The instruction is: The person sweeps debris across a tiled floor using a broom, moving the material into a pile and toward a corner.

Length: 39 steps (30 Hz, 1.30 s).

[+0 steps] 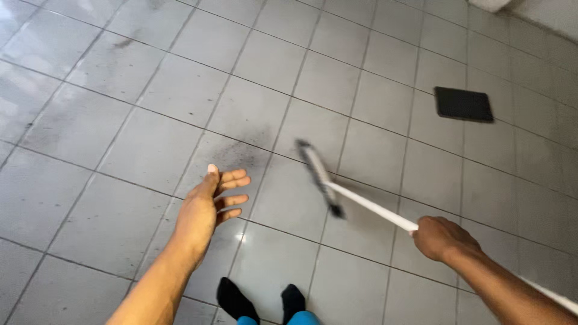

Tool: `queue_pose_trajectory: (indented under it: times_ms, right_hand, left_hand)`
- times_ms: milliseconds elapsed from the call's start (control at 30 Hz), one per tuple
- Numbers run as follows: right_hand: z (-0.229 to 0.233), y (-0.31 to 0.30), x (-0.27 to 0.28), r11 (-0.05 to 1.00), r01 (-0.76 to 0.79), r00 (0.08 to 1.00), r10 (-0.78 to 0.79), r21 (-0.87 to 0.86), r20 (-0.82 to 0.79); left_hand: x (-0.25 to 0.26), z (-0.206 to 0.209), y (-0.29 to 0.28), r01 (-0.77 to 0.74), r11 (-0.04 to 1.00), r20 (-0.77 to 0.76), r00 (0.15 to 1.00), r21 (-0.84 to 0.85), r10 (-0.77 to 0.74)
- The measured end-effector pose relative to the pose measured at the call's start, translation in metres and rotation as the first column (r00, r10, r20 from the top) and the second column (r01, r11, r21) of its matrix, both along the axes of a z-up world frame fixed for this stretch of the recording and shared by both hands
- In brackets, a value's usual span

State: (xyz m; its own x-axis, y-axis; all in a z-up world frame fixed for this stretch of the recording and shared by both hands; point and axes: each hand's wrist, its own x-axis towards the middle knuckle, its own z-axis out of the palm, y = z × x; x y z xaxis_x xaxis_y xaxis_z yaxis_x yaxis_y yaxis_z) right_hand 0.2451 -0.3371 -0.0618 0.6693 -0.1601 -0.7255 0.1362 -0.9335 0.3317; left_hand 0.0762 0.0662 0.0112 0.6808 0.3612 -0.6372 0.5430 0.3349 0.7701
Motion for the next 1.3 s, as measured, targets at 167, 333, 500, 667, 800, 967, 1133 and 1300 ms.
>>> queue_pose_trajectory:
  times_ms: [167, 333, 500, 667, 800, 967, 1133, 1300]
  right_hand:
    - [-0.058, 0.032, -0.054, 1.0, 0.013, 0.998, -0.012, 0.015, -0.058]
    - [-0.079, 0.156, -0.143, 0.966, 0.016, 0.975, 0.042, 0.259, -0.217]
    - [-0.077, 0.233, -0.143, 0.878, -0.016, 0.948, 0.166, 0.478, -0.272]
    - [-0.072, 0.209, -0.067, 0.831, -0.232, 0.952, 0.301, 0.506, -0.059]
    - [-0.043, 0.192, 0.035, 0.926, -0.227, 0.971, 0.238, 0.301, 0.001]
    - [-0.024, 0.192, 0.155, 0.971, -0.213, 0.973, 0.201, 0.111, 0.112]
    - [-0.083, 0.189, 0.232, 0.983, -0.179, 0.957, 0.184, -0.043, 0.225]
    - [-0.108, 0.217, 0.197, 0.984, -0.163, 0.984, 0.167, 0.069, -0.058]
  left_hand:
    - [-0.026, -0.007, 0.049, -0.016, 1.0, -0.028, 0.999, 0.027, 0.016]
    - [-0.031, -0.016, 0.077, -0.057, 0.997, 0.031, 0.998, -0.045, 0.058]
    - [-0.044, -0.018, 0.11, -0.077, 0.997, 0.027, 0.997, -0.017, 0.078]
    - [-0.036, -0.011, 0.136, -0.087, 0.996, 0.044, 0.995, 0.032, 0.086]
    - [-0.011, -0.004, 0.152, -0.067, 0.995, 0.023, 0.998, 0.07, 0.066]
    - [0.032, -0.009, 0.178, -0.113, 0.99, -0.009, 0.993, 0.081, 0.114]
    - [0.096, -0.018, 0.199, -0.179, 0.982, -0.012, 0.984, 0.052, 0.18]
    - [0.159, -0.018, 0.198, -0.204, 0.977, -0.061, 0.976, 0.057, 0.207]
